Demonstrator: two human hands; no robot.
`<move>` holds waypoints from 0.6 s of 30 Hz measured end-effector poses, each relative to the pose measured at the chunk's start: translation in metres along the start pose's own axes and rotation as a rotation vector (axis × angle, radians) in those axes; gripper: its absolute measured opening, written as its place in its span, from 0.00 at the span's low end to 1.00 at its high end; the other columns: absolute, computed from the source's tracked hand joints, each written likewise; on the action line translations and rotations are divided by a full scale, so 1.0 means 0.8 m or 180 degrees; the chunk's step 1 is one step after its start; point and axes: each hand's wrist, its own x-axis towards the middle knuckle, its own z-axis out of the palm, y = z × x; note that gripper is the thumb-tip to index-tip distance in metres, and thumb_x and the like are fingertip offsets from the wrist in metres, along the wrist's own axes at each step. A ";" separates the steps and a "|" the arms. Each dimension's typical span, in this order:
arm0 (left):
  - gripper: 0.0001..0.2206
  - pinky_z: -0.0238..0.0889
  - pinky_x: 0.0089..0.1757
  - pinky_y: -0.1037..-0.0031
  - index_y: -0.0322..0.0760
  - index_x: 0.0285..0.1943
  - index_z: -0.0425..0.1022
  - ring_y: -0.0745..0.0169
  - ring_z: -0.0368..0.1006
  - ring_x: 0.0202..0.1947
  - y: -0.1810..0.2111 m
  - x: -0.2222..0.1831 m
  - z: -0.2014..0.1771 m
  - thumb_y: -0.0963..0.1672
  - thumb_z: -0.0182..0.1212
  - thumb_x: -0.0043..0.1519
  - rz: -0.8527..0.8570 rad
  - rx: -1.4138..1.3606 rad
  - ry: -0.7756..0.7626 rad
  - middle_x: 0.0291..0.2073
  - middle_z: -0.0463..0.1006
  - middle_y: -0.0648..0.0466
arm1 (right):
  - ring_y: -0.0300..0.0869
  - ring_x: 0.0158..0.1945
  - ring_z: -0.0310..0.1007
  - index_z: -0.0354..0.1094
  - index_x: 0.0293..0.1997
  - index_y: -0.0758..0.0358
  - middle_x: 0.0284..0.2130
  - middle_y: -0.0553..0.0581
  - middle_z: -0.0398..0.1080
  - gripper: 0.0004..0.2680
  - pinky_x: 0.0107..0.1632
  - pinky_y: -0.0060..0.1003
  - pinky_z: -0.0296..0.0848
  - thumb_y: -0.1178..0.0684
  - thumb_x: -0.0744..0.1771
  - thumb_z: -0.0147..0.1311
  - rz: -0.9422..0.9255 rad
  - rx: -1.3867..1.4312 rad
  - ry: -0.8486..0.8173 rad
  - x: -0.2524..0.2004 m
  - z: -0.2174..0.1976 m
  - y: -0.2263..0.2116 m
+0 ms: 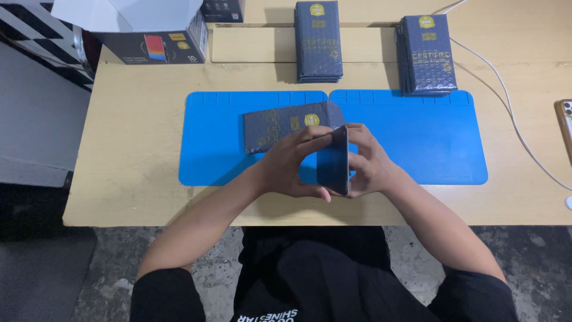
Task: The person is unboxing replacement smartphone screens, removing protective plastic films, and inspecting the front and back of the displays.
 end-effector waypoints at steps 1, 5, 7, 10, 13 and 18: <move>0.45 0.70 0.57 0.35 0.53 0.79 0.47 0.32 0.72 0.62 -0.002 -0.002 0.001 0.63 0.68 0.58 -0.0005 -0.0006 0.0000 0.67 0.64 0.40 | 0.62 0.57 0.74 0.60 0.72 0.47 0.56 0.66 0.70 0.33 0.56 0.59 0.72 0.41 0.59 0.73 0.0007 0.0001 -0.0001 -0.003 0.000 -0.001; 0.46 0.70 0.55 0.36 0.51 0.82 0.46 0.36 0.73 0.60 -0.006 -0.006 0.003 0.63 0.66 0.59 -0.0215 -0.0389 -0.0003 0.66 0.65 0.44 | 0.65 0.66 0.64 0.58 0.71 0.62 0.61 0.71 0.60 0.35 0.61 0.60 0.69 0.43 0.59 0.75 0.0362 0.0361 0.0017 -0.006 -0.002 -0.006; 0.46 0.71 0.54 0.35 0.51 0.82 0.45 0.35 0.74 0.58 -0.008 -0.009 0.005 0.63 0.65 0.60 -0.0299 -0.0429 -0.0004 0.66 0.65 0.44 | 0.65 0.68 0.61 0.57 0.71 0.65 0.61 0.71 0.59 0.35 0.64 0.60 0.68 0.42 0.60 0.74 0.0452 0.0413 -0.0020 -0.002 -0.005 -0.008; 0.49 0.72 0.53 0.39 0.47 0.83 0.43 0.33 0.73 0.57 -0.010 -0.015 0.008 0.64 0.65 0.59 -0.0417 -0.0521 -0.0087 0.68 0.62 0.43 | 0.62 0.71 0.56 0.55 0.72 0.61 0.61 0.67 0.57 0.35 0.67 0.58 0.65 0.40 0.61 0.73 0.0710 0.0595 -0.0018 0.008 -0.008 -0.012; 0.51 0.72 0.52 0.34 0.43 0.83 0.40 0.28 0.72 0.56 -0.002 -0.012 0.007 0.63 0.66 0.59 -0.0616 -0.0452 -0.0162 0.66 0.62 0.38 | 0.58 0.70 0.56 0.54 0.73 0.61 0.62 0.64 0.57 0.34 0.68 0.55 0.62 0.37 0.64 0.68 0.0720 0.0608 -0.0021 0.017 -0.011 -0.013; 0.50 0.71 0.53 0.32 0.40 0.82 0.37 0.27 0.71 0.58 0.009 -0.003 -0.001 0.59 0.69 0.62 -0.0865 -0.0433 -0.0418 0.64 0.62 0.36 | 0.57 0.70 0.55 0.53 0.73 0.61 0.59 0.63 0.59 0.29 0.69 0.55 0.58 0.38 0.67 0.61 0.0892 0.0863 -0.0028 0.012 -0.015 -0.003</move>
